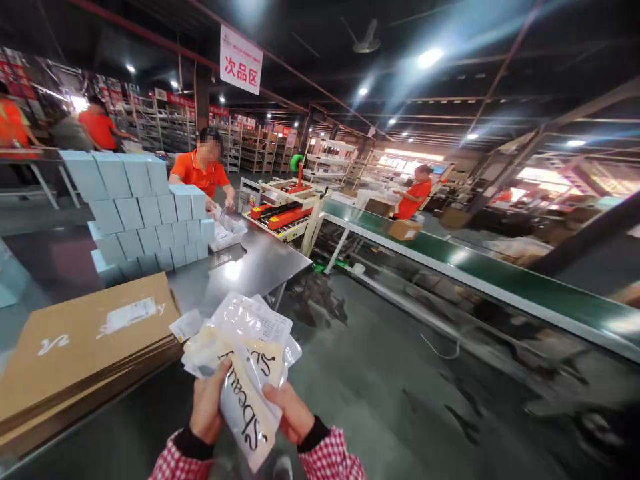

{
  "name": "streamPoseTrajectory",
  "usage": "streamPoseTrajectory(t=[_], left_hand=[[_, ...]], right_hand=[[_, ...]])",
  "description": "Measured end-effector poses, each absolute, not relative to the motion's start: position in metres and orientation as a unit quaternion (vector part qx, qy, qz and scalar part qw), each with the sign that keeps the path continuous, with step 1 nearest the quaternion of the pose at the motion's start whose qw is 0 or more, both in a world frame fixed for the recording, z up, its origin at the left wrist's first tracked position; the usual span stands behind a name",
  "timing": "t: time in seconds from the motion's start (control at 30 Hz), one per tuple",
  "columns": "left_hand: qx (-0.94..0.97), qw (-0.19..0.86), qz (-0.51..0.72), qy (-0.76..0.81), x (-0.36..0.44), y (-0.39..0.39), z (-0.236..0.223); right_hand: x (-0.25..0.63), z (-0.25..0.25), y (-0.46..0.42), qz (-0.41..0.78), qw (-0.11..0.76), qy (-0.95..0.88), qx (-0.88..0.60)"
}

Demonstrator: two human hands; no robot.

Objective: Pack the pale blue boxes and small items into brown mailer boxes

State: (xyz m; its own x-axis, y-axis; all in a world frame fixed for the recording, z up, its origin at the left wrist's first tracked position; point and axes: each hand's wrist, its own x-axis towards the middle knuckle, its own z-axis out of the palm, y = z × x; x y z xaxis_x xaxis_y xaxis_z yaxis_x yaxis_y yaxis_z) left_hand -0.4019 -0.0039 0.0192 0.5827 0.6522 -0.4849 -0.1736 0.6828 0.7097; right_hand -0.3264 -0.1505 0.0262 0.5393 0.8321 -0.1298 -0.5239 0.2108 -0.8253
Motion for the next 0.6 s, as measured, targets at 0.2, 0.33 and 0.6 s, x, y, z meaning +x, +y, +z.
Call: streamPoseTrajectory(t=[0.2, 0.33, 0.6], left_hand=[[0.283, 0.834, 0.293, 0.373, -0.265, -0.013, -0.001], [0.226, 0.854, 0.285, 0.371, -0.209, 0.011, 0.001], [0.143, 0.820, 0.364, 0.418, -0.129, 0.097, -0.014]], right_hand=[[-0.180, 0.004, -0.133, 0.445, 0.735, -0.160, -0.486], [-0.080, -0.003, -0.099, 0.511, 0.698, -0.178, -0.468], [0.035, -0.023, 0.032, 0.651, 0.573, -0.248, -0.432]])
